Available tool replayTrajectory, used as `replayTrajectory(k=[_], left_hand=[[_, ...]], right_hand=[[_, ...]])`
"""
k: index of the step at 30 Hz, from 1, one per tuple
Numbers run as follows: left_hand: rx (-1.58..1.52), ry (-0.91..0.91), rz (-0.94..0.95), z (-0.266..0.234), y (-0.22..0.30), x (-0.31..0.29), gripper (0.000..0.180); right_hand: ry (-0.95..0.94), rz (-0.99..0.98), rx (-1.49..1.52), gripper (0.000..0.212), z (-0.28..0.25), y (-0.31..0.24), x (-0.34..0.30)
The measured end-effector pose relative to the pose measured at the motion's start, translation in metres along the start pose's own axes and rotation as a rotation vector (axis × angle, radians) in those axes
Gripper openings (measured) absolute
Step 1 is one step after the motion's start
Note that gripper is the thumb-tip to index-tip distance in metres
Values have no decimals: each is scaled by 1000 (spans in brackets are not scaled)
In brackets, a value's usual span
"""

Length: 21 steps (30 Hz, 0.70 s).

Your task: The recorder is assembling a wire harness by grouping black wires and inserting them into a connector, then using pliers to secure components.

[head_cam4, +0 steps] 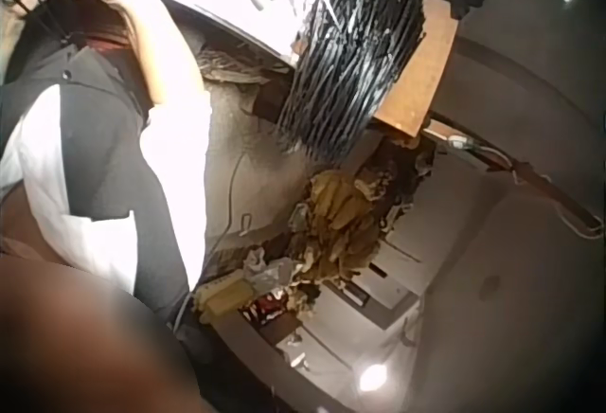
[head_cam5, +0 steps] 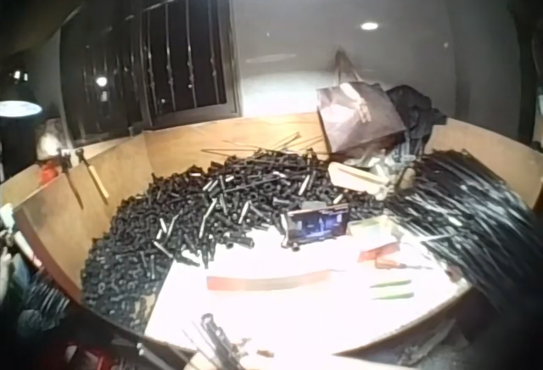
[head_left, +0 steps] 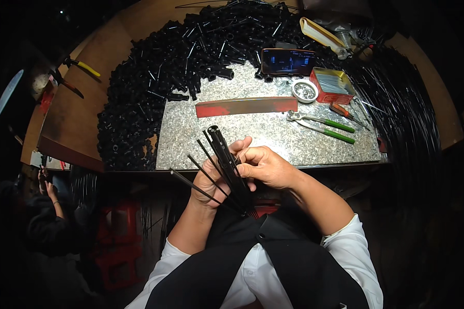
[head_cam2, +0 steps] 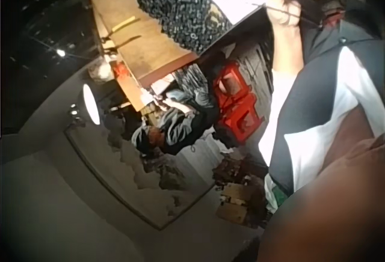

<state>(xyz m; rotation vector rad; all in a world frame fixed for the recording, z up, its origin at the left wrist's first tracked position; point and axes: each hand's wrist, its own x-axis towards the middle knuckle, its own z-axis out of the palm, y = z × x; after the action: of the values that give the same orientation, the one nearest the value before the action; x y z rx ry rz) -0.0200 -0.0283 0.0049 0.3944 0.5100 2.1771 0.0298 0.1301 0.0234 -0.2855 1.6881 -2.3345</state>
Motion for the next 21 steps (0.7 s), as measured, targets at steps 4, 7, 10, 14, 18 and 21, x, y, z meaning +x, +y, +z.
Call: replayTrajectory(k=[4,7,10,14,18,21], left_hand=[[7,13,17,3,-2,-2,47],[45,28,26,6,0,-3,46],[73,32,74,2,1,-2,47],[318,90,116,-8,12,8,80],[230,237,276,1,19,11,64],[475,375,420,-6,24,-7,55]], right_hand=[[-23,25,17,22,1,-6,0],[-33,20,21,23,1,1,3],[14,-28,-57,22,4,0,5],[85,-89,-92,23,17,-8,12],[220,-297,-219,23,18,2,26],[318,-300,-394,23,29,9,42]])
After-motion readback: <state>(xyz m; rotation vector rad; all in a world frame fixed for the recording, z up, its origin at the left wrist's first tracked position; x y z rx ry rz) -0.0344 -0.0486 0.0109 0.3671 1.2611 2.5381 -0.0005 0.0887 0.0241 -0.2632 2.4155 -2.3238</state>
